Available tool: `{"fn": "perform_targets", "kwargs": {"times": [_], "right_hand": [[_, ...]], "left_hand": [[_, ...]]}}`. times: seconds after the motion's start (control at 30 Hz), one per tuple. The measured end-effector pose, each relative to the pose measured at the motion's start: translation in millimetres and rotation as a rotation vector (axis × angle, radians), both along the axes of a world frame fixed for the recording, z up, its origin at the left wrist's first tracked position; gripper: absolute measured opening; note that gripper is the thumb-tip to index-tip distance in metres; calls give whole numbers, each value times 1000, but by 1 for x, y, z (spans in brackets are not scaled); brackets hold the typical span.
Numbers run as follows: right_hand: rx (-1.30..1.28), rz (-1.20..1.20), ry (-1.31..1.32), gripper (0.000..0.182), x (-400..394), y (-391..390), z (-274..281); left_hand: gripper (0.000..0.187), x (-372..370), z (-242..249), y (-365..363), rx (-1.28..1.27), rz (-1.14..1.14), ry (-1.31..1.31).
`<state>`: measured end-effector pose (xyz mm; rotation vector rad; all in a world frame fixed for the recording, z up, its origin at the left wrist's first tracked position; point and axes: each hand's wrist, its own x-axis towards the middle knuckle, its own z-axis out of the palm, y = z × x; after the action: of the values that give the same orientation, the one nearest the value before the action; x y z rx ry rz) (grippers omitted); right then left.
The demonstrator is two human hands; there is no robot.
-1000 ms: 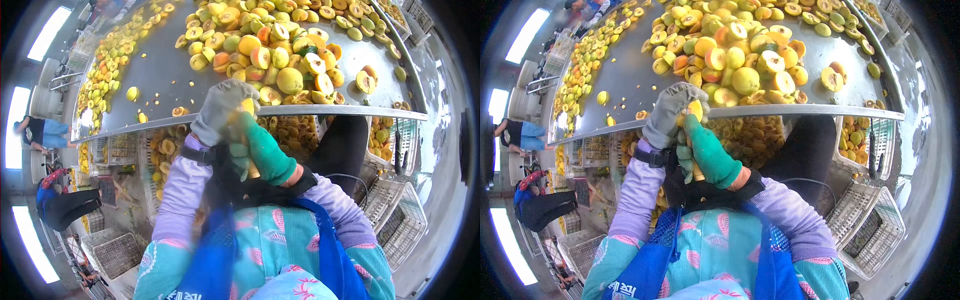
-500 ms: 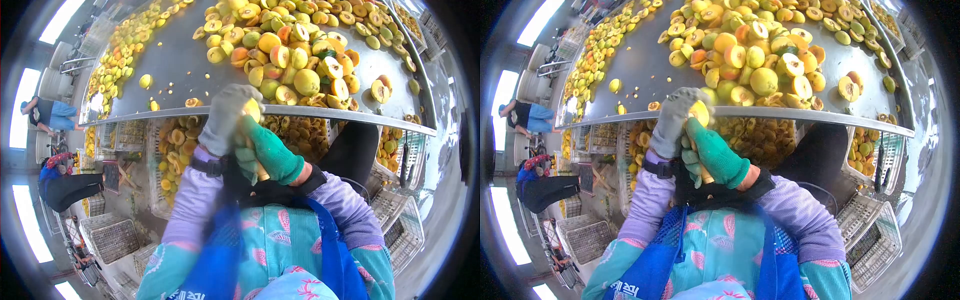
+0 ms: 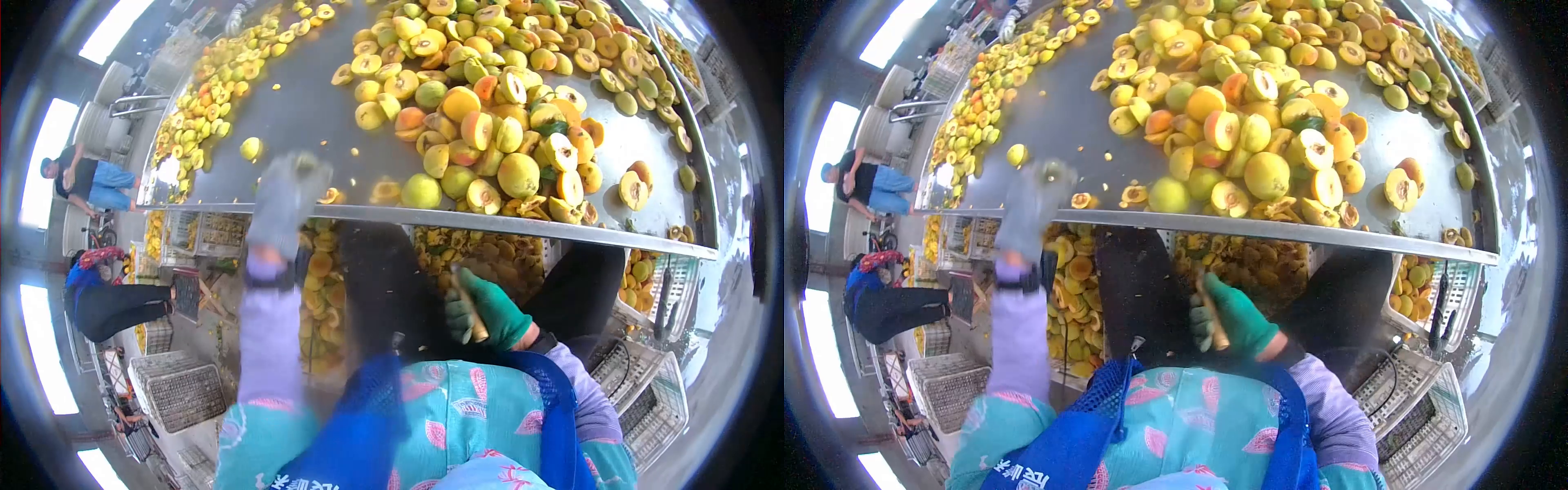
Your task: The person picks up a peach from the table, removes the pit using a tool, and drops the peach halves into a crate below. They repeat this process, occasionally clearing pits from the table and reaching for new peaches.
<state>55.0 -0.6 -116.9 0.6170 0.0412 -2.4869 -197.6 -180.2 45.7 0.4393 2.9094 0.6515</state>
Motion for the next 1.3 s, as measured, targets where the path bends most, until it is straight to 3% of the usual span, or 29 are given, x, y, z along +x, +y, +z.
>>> {"fn": "perform_targets", "kwargs": {"times": [0.07, 0.13, 0.23, 0.33, 0.47, 0.53, 0.57, 0.67, 0.7, 0.8, 0.83, 0.93, 1.03, 1.1, 1.17, 1.27, 1.3], "right_hand": [[332, -20, 37, 41, -11, -7, 31], [469, 10, 104, 37, -19, 3, 53], [797, -21, 188, 36, -19, 17, 86], [1149, -126, 300, 34, -34, 17, 86], [1793, -472, 698, 28, -74, 6, 82], [2047, -453, 819, 27, -87, 3, 67], [2126, -455, 861, 28, -87, 2, 65], [2260, -496, 952, 32, -81, 0, 68], [2185, -514, 888, 33, -79, -3, 65], [1976, -498, 735, 35, -71, -12, 59], [1924, -453, 699, 35, -68, -12, 65], [1819, -451, 647, 36, -64, -15, 67], [1764, -589, 691, 36, -60, -27, 68], [1341, -498, 603, 37, -58, -25, 73], [517, -192, 350, 37, -52, -17, 92], [-287, -115, 519, 39, -50, -18, 86], [-340, -112, 451, 43, -45, -17, 89]], "left_hand": [[39, -59, -31, 42, 12, -87, 206], [41, -114, -81, 76, 40, -360, 349], [36, -121, -87, 91, -100, -442, 276], [31, -99, -64, 65, 550, -217, -525], [34, 10, -20, 51, 766, -318, -467], [40, 41, -21, 55, 780, -284, -483], [44, 48, -37, 60, 1004, -257, -592], [51, 66, -49, 69, 1014, -392, -345], [50, 74, -51, 77, 1014, -418, -176], [45, 86, -57, 79, 1053, -284, -282], [50, 90, -57, 81, 931, -262, -109], [47, 85, -49, 81, 704, -422, 32], [44, 88, -50, 84, 796, -333, -170], [44, 86, -53, 87, 830, -362, -252], [44, 82, -55, 86, 829, -428, -324], [47, 84, -53, 81, 950, -481, -566], [51, 88, -59, 79, 898, -457, -453]]}}
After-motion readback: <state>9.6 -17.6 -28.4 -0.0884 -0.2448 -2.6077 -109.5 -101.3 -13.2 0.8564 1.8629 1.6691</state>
